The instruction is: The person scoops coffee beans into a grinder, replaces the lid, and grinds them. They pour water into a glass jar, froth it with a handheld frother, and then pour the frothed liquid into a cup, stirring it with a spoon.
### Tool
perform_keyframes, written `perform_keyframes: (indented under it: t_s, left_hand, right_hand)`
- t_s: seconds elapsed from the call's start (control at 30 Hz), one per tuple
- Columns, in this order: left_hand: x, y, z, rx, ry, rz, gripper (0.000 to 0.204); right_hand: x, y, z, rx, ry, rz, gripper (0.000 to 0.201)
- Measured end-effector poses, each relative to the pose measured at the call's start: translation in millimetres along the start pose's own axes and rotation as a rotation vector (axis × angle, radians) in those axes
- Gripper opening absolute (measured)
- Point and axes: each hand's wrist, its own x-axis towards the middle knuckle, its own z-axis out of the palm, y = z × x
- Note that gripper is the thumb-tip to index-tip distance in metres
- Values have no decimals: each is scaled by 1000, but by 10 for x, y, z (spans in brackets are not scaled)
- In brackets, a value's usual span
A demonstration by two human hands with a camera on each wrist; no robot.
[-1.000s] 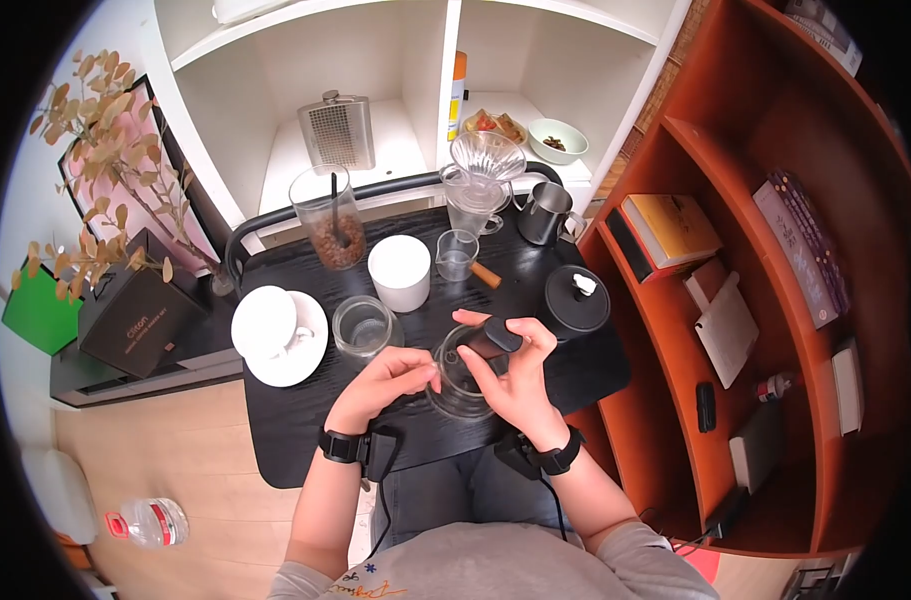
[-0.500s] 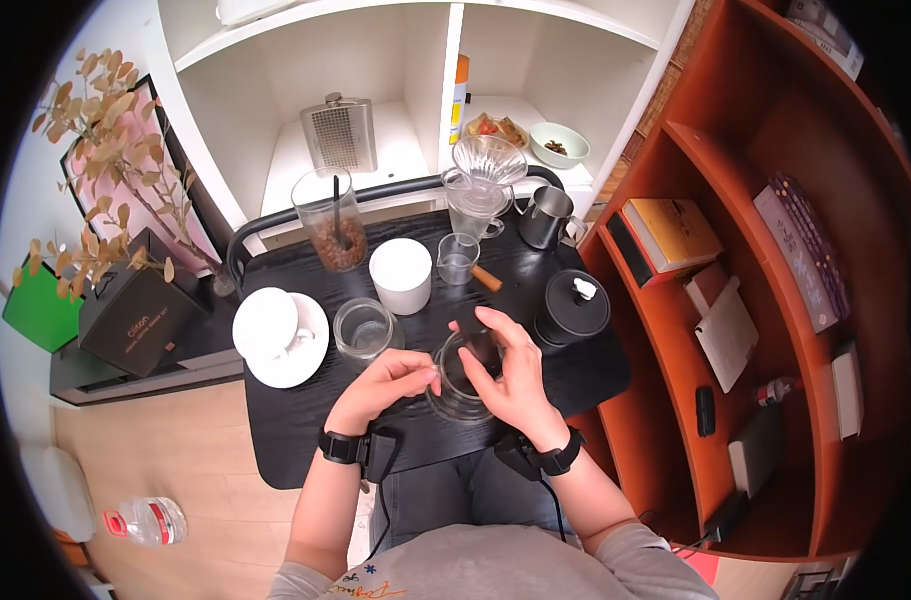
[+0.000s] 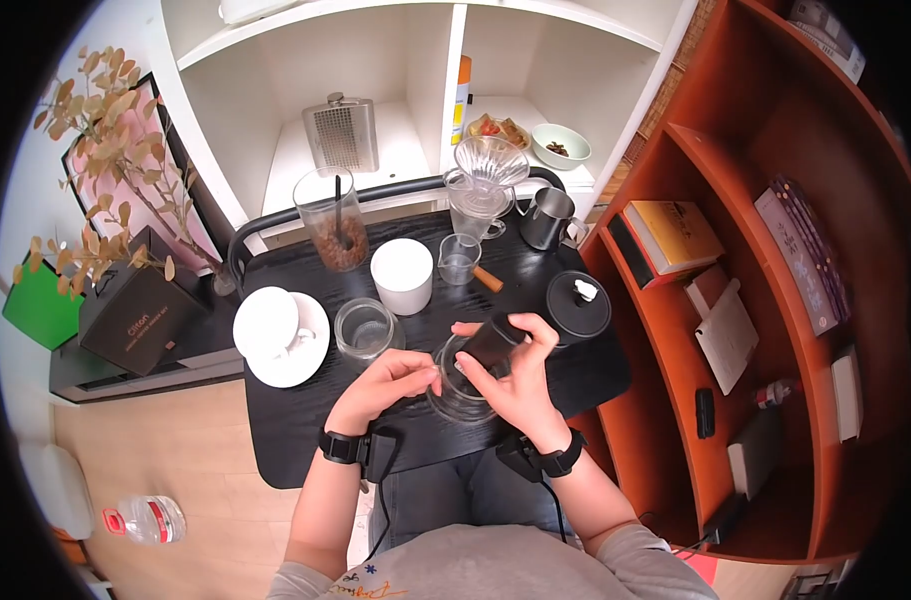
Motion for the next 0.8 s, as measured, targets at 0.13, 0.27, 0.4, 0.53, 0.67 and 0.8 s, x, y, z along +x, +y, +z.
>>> perform_keyframes:
  t_s: [0.13, 0.27, 0.4, 0.53, 0.67, 0.8]
  left_hand:
    - [-3, 16, 1, 7, -7, 3, 25]
    - [-9, 14, -5, 18, -13, 8, 25]
    - [-11, 34, 16, 24, -2, 10, 25]
    - [-3, -8, -6, -8, 0, 12, 25]
    - [7, 25, 37, -12, 12, 28, 27]
    - [-7, 47, 42, 3, 25, 32, 27]
  right_hand:
    - [50, -38, -46, -107, -76, 56, 67]
    - [113, -146, -68, -251, -111, 37, 58]
    - [113, -157, -68, -310, -106, 6, 48]
    - [-23, 30, -17, -197, -22, 19, 45]
    - [-54, 49, 23, -32, 30, -35, 47]
    - [-14, 24, -20, -13, -47, -83, 53]
